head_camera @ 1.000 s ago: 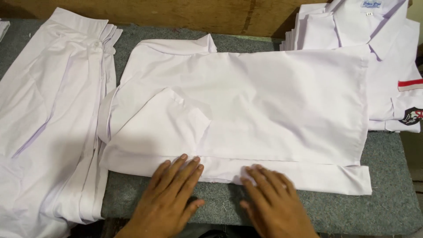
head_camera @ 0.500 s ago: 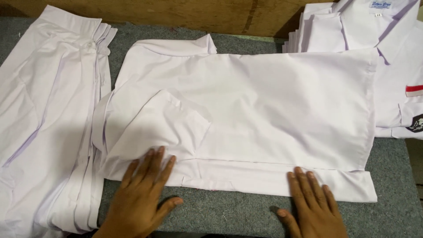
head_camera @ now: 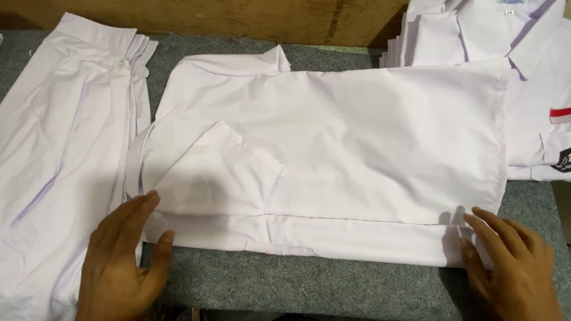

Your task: Folding a white school shirt on a work table in a factory setting.

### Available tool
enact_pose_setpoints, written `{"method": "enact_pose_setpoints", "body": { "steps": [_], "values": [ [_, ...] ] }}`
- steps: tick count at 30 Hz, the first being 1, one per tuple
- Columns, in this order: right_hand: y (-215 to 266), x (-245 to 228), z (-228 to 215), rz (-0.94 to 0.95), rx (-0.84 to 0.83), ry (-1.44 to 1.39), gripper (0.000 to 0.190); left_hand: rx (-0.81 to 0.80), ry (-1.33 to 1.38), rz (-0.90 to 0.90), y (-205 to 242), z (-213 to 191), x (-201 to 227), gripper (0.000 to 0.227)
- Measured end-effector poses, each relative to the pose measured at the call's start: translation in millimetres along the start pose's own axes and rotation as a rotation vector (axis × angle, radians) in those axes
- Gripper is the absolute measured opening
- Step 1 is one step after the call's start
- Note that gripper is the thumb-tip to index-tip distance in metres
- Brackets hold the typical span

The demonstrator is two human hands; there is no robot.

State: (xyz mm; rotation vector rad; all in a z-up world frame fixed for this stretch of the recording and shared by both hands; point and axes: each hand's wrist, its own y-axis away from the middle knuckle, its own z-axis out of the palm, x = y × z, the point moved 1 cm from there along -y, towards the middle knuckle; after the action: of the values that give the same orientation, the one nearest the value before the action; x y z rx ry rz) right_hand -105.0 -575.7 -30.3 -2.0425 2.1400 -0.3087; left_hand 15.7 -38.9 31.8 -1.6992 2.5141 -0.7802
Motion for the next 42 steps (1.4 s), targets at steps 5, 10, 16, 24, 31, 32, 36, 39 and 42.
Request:
{"method": "enact_pose_setpoints", "body": {
  "steps": [5,10,16,24,31,32,36,39,42],
  "values": [
    [-13,39,18,0.074,-0.257,-0.004,0.052,-0.263,0.109,-0.387,-54,-15,-4,0.062],
    [-4,63,22,0.57,-0.371,-0.24,0.03,-0.39,-0.048,-0.37,-71,9,-24,0.062],
    [-5,70,28,0.625,-0.191,-0.651,0.028,-0.306,-0.138,-0.374,-65,28,-26,0.033],
    [-6,60,35,0.658,-0.258,-0.542,0.038,0.174,-0.518,0.114,-41,58,-39,0.027],
    [-34,-7,-13,0.324,-0.151,0.028,0.056,0.18,-0.125,0.207,-31,32,20,0.036],
    [-47,-33,-24,0.327,-0.151,0.03,0.056,0.18,-0.122,0.209,-21,43,29,0.036],
    [-103,-128,-43,-0.001,-0.317,-0.404,0.051,-0.287,-0.085,0.288,4,73,62,0.073],
    [-149,-178,-36,-0.21,-0.37,-0.509,0.048,-0.241,-0.143,0.371,9,78,67,0.076],
    [-191,-217,-11,-0.288,-0.433,-0.614,0.05,-0.227,-0.211,0.385,11,78,67,0.077]
  ]
}}
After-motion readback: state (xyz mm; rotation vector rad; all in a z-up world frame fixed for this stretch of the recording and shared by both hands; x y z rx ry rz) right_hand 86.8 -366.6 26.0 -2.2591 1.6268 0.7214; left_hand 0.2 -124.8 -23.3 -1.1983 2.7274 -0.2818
